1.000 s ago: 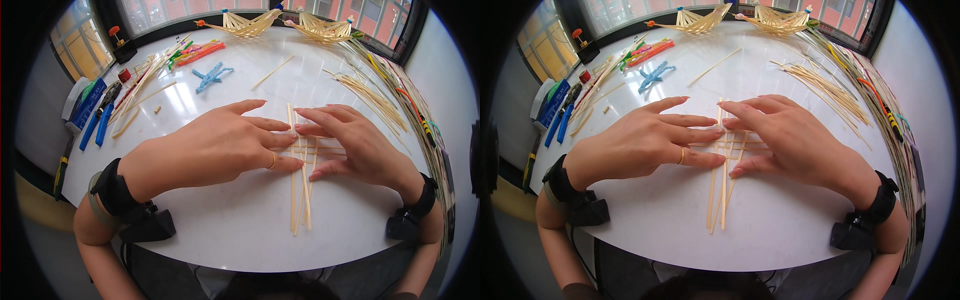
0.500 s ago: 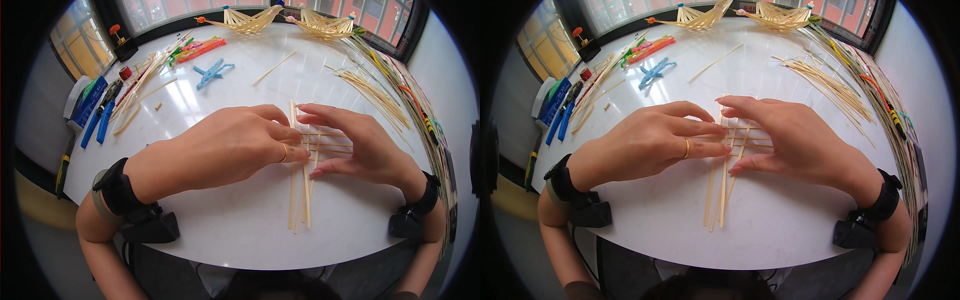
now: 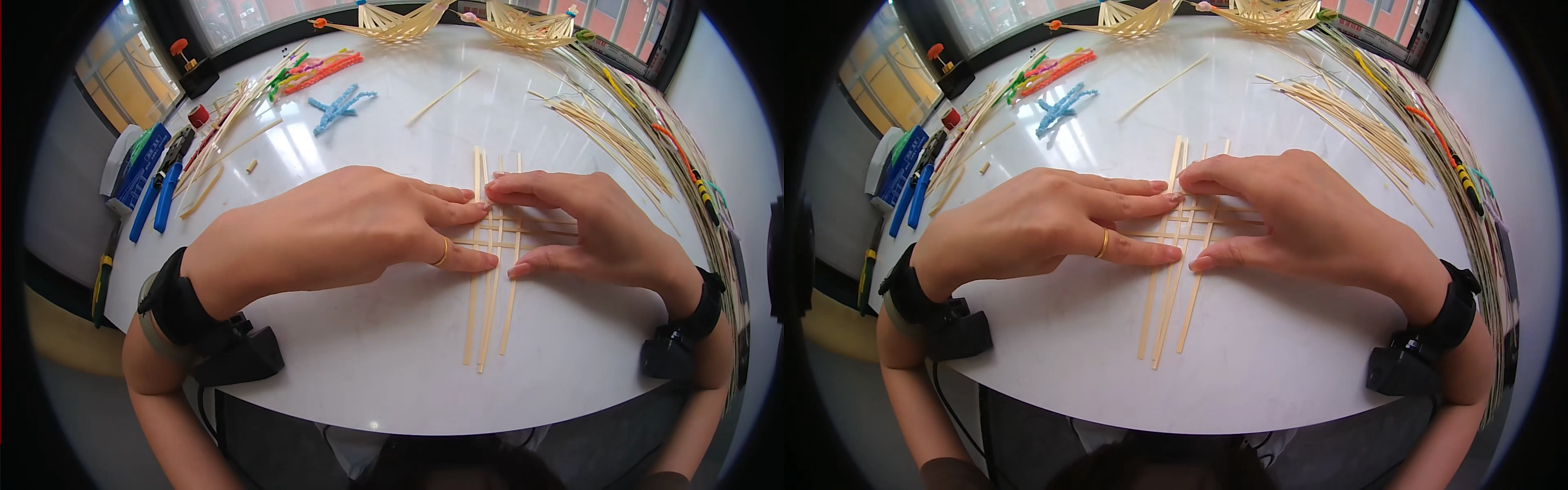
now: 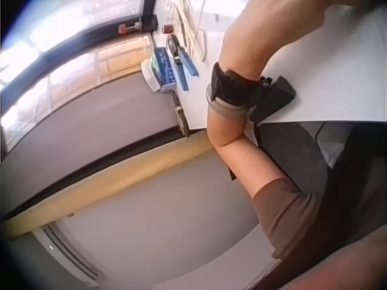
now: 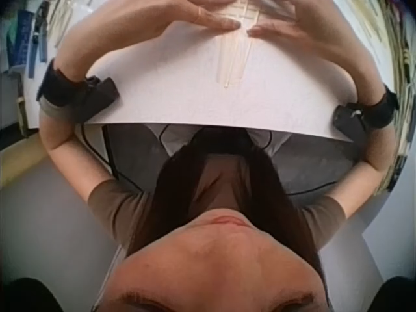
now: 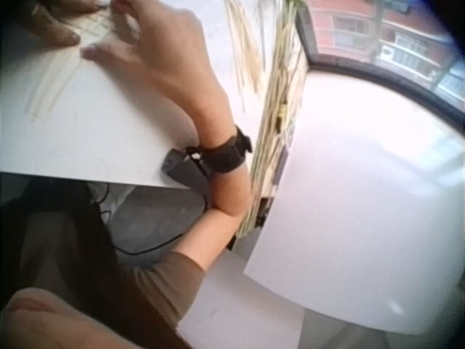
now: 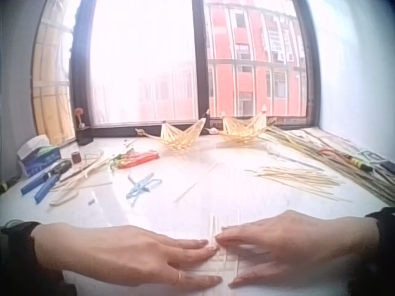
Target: The recorder is weaving thin bamboo or wooden strips on a table to create a geometric pattern.
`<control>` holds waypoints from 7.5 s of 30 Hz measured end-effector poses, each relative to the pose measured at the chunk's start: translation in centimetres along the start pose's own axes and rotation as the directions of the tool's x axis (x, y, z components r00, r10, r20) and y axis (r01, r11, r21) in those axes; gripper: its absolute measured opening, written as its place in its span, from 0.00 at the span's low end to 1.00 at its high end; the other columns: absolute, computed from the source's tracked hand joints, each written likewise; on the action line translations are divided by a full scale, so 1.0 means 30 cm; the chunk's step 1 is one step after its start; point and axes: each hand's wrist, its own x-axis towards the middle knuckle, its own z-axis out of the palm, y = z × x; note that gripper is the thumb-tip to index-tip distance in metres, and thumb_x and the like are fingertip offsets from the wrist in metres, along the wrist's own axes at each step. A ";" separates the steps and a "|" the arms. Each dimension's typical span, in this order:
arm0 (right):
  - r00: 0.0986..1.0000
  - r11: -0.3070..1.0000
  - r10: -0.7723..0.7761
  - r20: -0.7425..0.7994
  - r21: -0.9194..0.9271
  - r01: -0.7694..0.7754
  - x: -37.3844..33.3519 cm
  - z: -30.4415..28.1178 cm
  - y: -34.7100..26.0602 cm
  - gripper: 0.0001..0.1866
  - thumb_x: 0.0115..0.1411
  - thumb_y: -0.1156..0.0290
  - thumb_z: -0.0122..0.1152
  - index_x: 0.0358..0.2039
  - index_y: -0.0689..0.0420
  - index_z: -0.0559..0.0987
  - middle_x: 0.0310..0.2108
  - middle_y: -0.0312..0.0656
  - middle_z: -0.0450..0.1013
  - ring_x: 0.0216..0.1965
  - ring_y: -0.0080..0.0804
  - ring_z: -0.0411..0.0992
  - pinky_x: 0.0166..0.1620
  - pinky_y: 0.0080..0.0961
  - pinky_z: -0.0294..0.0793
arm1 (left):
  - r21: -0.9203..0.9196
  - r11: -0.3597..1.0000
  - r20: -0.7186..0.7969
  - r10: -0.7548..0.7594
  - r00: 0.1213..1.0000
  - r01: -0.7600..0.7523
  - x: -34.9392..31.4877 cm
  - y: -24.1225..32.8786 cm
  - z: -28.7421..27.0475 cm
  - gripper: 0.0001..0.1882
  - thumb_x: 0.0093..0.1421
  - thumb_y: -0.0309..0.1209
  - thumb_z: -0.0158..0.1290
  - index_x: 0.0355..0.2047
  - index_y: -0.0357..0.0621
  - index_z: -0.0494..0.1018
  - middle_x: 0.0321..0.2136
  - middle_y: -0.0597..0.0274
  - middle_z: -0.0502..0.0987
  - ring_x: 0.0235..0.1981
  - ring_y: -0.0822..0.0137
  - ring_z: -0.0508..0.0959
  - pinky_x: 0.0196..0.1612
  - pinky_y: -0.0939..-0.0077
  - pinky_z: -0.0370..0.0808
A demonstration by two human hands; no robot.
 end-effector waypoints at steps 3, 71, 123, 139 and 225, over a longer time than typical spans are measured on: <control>1.000 1.000 0.011 0.006 0.019 -0.011 0.001 0.000 0.004 0.35 0.45 0.64 0.76 0.54 0.57 0.73 0.50 0.46 0.75 0.50 0.43 0.75 0.52 0.32 0.75 | 0.028 0.999 -0.009 0.020 1.000 -0.020 0.004 -0.005 0.001 0.41 0.42 0.09 0.50 0.54 0.64 0.75 0.57 0.56 0.72 0.58 0.56 0.72 0.49 0.70 0.77; 0.992 0.952 0.119 -0.039 -0.279 -0.125 -0.056 0.039 -0.089 0.53 0.47 0.47 0.72 0.63 0.68 0.57 0.61 0.59 0.61 0.62 0.55 0.60 0.66 0.45 0.54 | 0.036 0.999 -0.013 0.000 1.000 0.000 -0.010 0.010 0.001 0.43 0.41 0.09 0.49 0.56 0.65 0.72 0.59 0.58 0.70 0.59 0.55 0.71 0.49 0.69 0.77; 0.998 0.909 0.063 -0.023 -0.412 -0.067 -0.034 0.015 -0.070 0.55 0.41 0.40 0.73 0.61 0.64 0.62 0.60 0.53 0.64 0.62 0.50 0.62 0.66 0.47 0.54 | 0.084 0.996 -0.025 0.019 1.000 -0.017 -0.007 0.010 0.006 0.41 0.43 0.09 0.47 0.55 0.65 0.73 0.58 0.55 0.70 0.57 0.55 0.73 0.49 0.68 0.77; 0.999 0.964 0.033 -0.038 -0.264 -0.042 -0.014 0.055 -0.073 0.58 0.45 0.42 0.71 0.67 0.62 0.53 0.65 0.55 0.56 0.68 0.51 0.50 0.69 0.47 0.45 | 0.057 0.998 0.007 0.017 1.000 -0.017 -0.006 0.003 0.003 0.41 0.42 0.09 0.48 0.55 0.63 0.74 0.57 0.56 0.72 0.57 0.55 0.73 0.47 0.68 0.77; 0.979 0.607 0.082 -0.187 -0.770 -0.198 0.102 -0.168 0.174 0.32 0.62 0.58 0.58 0.61 0.63 0.64 0.61 0.50 0.63 0.66 0.41 0.56 0.67 0.35 0.54 | 0.204 0.976 0.064 -0.096 0.993 0.081 0.072 0.083 0.001 0.24 0.60 0.39 0.54 0.53 0.38 0.70 0.60 0.48 0.66 0.59 0.54 0.69 0.56 0.66 0.72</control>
